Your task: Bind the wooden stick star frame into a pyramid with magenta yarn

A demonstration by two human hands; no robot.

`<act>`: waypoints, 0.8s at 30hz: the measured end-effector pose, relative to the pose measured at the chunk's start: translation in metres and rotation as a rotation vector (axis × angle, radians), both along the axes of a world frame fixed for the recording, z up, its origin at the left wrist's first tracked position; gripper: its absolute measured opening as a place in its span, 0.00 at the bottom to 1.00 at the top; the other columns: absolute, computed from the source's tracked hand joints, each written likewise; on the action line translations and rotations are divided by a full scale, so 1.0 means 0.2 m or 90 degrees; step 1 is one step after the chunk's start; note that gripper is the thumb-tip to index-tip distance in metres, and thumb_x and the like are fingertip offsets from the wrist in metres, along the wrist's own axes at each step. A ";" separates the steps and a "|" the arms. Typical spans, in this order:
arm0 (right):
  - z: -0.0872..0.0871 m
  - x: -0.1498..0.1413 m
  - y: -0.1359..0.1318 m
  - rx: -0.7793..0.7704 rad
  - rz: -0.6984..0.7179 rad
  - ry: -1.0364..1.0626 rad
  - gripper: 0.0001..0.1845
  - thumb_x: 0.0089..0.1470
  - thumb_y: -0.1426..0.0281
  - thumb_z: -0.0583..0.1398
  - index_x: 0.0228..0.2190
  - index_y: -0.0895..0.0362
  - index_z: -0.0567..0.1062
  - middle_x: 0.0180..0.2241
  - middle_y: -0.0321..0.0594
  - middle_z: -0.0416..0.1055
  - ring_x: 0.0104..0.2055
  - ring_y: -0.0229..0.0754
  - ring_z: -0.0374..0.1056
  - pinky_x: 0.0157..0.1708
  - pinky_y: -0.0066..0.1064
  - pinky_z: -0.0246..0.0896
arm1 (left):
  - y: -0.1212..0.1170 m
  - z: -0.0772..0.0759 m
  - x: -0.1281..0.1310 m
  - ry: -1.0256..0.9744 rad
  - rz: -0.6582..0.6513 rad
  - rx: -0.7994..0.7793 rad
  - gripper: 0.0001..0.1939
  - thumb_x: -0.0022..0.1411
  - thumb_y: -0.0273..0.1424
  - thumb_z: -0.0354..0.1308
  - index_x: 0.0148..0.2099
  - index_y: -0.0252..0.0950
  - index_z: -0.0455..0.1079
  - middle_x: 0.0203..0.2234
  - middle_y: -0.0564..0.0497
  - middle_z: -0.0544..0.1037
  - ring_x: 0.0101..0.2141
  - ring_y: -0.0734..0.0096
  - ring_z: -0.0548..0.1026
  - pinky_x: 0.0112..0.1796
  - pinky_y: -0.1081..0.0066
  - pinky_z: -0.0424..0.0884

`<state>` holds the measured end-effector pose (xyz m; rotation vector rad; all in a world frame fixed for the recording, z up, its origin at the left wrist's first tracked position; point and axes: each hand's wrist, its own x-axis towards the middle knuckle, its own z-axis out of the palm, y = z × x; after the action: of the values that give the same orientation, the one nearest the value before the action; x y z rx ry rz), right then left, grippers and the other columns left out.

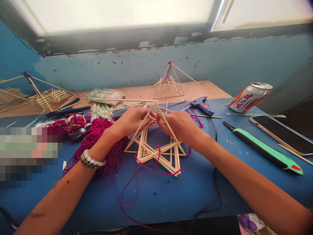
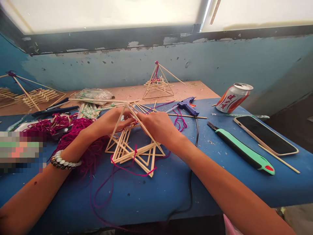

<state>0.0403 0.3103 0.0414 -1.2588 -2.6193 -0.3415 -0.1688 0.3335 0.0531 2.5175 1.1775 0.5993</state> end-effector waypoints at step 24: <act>-0.01 0.00 0.01 0.014 0.008 -0.014 0.19 0.66 0.70 0.49 0.55 0.55 0.69 0.26 0.39 0.76 0.22 0.39 0.65 0.25 0.32 0.33 | -0.01 0.04 0.03 0.147 0.000 0.114 0.07 0.56 0.36 0.69 0.39 0.44 0.78 0.34 0.53 0.83 0.41 0.57 0.76 0.50 0.58 0.62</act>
<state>0.0406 0.3125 0.0404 -1.2382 -2.6328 -0.3834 -0.1618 0.3313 0.0614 2.7995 1.2511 0.4405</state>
